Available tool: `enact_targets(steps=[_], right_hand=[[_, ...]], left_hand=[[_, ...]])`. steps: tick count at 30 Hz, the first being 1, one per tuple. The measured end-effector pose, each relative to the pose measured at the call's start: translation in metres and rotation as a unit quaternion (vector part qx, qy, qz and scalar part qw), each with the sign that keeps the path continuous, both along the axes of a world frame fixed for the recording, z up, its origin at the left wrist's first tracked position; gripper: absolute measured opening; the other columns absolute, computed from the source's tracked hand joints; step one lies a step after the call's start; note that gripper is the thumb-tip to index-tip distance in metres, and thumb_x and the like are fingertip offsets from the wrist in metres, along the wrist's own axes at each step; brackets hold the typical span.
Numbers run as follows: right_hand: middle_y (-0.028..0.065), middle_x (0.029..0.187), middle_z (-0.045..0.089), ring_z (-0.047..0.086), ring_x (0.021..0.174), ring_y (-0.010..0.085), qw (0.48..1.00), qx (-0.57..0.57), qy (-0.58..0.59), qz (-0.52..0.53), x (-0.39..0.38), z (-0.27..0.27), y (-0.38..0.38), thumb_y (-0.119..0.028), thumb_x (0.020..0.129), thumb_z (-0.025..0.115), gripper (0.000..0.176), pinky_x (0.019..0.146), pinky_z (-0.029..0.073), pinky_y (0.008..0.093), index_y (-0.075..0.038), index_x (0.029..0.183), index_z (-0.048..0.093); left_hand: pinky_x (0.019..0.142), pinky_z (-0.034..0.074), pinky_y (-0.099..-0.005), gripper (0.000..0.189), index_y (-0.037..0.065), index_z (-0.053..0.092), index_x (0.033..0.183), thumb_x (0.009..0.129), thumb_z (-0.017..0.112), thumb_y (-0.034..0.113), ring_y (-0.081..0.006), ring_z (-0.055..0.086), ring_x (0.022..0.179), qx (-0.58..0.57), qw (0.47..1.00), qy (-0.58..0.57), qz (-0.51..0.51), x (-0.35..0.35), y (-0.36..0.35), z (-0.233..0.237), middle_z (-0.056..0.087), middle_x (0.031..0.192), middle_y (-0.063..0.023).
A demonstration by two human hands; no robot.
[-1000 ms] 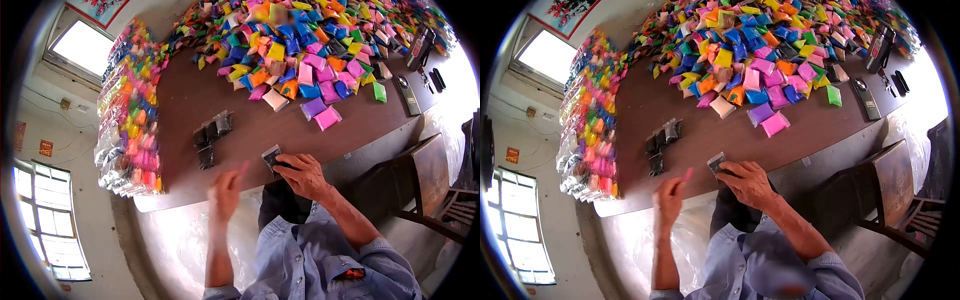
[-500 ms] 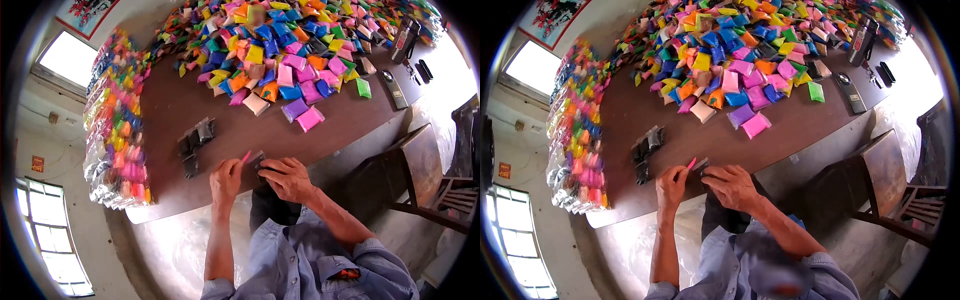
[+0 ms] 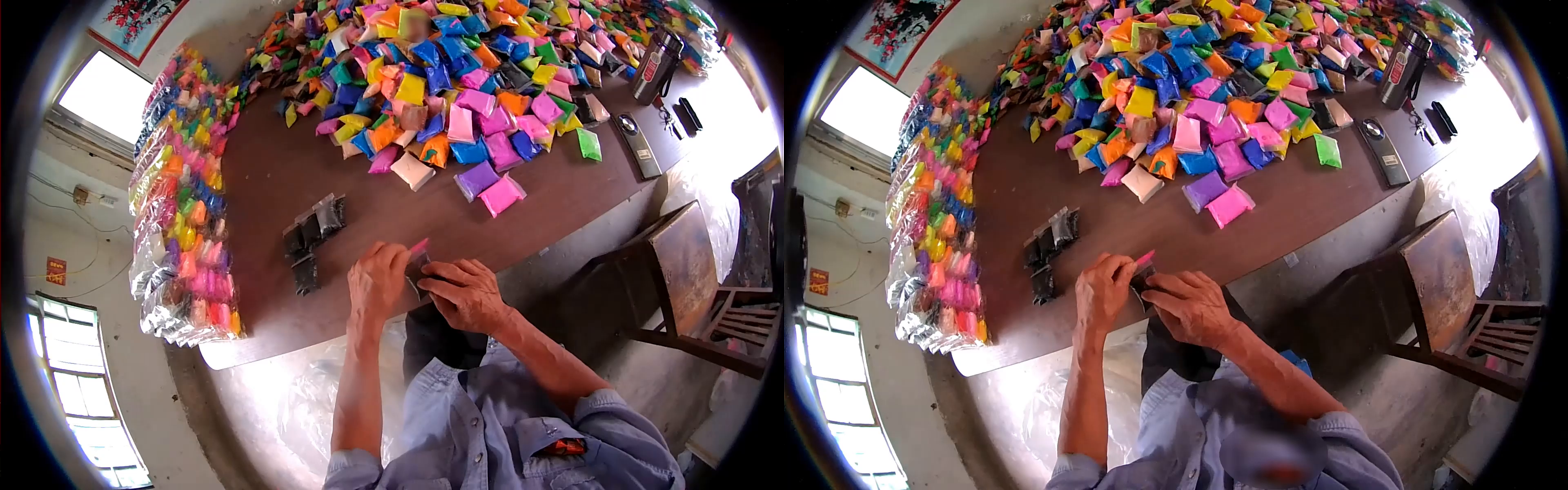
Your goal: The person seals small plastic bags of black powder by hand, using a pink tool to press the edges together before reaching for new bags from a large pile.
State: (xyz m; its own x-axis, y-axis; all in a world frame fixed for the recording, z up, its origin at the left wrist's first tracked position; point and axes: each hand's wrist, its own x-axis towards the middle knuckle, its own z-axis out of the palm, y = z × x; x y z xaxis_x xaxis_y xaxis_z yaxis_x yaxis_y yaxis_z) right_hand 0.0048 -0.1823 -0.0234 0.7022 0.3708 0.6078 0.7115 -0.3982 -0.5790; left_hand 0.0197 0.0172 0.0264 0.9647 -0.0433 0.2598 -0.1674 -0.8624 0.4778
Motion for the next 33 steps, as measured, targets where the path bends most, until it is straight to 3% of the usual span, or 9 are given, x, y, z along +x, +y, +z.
enact_targets(steps=[7, 12, 18, 20, 30, 33], right_hand=[[0.0037, 0.122, 0.071, 0.069, 0.098, 0.0252, 1.0, 0.007, -0.011, -0.001, 0.001, -0.003, 0.003, -0.007, 0.081, 0.078, 0.03, 0.082, 0.053, 0.0381, -0.015, 0.11, 0.076], [0.0038, 0.121, 0.071, 0.069, 0.098, 0.0255, 1.0, -0.002, 0.004, 0.002, 0.0, 0.0, 0.001, -0.006, 0.079, 0.079, 0.032, 0.081, 0.053, 0.0382, -0.015, 0.109, 0.076], [0.0037, 0.121, 0.071, 0.069, 0.097, 0.026, 1.0, 0.016, -0.008, -0.005, -0.001, -0.001, 0.001, -0.004, 0.077, 0.078, 0.034, 0.082, 0.053, 0.0382, -0.015, 0.109, 0.076], [0.0037, 0.122, 0.071, 0.07, 0.096, 0.0261, 1.0, 0.012, 0.001, -0.004, -0.002, 0.0, 0.001, -0.004, 0.077, 0.078, 0.034, 0.082, 0.054, 0.0381, -0.015, 0.108, 0.076], [0.0057, 0.12, 0.069, 0.069, 0.098, 0.0285, 1.0, 0.006, -0.013, -0.021, -0.002, 0.005, 0.003, -0.005, 0.075, 0.081, 0.034, 0.083, 0.054, 0.0396, -0.012, 0.107, 0.074], [0.006, 0.122, 0.067, 0.068, 0.101, 0.0287, 1.0, 0.019, 0.008, -0.022, -0.004, 0.013, 0.003, -0.01, 0.073, 0.086, 0.04, 0.085, 0.054, 0.0408, -0.012, 0.111, 0.072]], left_hand=[[0.066, 0.054, -0.0406, 0.006, 0.004, 0.075, 0.096, 0.09, 0.077, 0.006, -0.0364, 0.07, 0.077, -0.056, 0.998, 0.004, -0.003, -0.034, -0.009, 0.012, 0.07, 0.087, -0.0145], [0.067, 0.055, -0.0427, 0.007, 0.004, 0.075, 0.096, 0.092, 0.076, 0.01, -0.0386, 0.07, 0.076, -0.012, 1.0, -0.021, 0.018, -0.023, 0.01, -0.006, 0.071, 0.088, -0.0146], [0.068, 0.055, -0.0401, 0.008, 0.002, 0.074, 0.095, 0.092, 0.075, 0.009, -0.0321, 0.072, 0.075, -0.034, 0.999, -0.015, 0.038, -0.031, 0.009, 0.005, 0.074, 0.09, -0.0146], [0.068, 0.055, -0.0372, 0.008, 0.001, 0.074, 0.094, 0.092, 0.075, 0.009, -0.0288, 0.071, 0.075, -0.119, 0.991, 0.019, 0.062, -0.045, -0.001, 0.008, 0.074, 0.088, -0.0144], [0.069, 0.055, -0.0366, 0.009, 0.001, 0.075, 0.095, 0.094, 0.074, 0.01, -0.0265, 0.072, 0.075, -0.045, 0.993, -0.025, 0.106, -0.043, 0.025, -0.018, 0.075, 0.087, -0.0145], [0.07, 0.055, -0.0364, 0.011, 0.002, 0.075, 0.095, 0.095, 0.075, 0.012, -0.0246, 0.071, 0.074, -0.113, 0.986, -0.038, 0.117, -0.05, 0.021, -0.024, 0.075, 0.086, -0.0133]])
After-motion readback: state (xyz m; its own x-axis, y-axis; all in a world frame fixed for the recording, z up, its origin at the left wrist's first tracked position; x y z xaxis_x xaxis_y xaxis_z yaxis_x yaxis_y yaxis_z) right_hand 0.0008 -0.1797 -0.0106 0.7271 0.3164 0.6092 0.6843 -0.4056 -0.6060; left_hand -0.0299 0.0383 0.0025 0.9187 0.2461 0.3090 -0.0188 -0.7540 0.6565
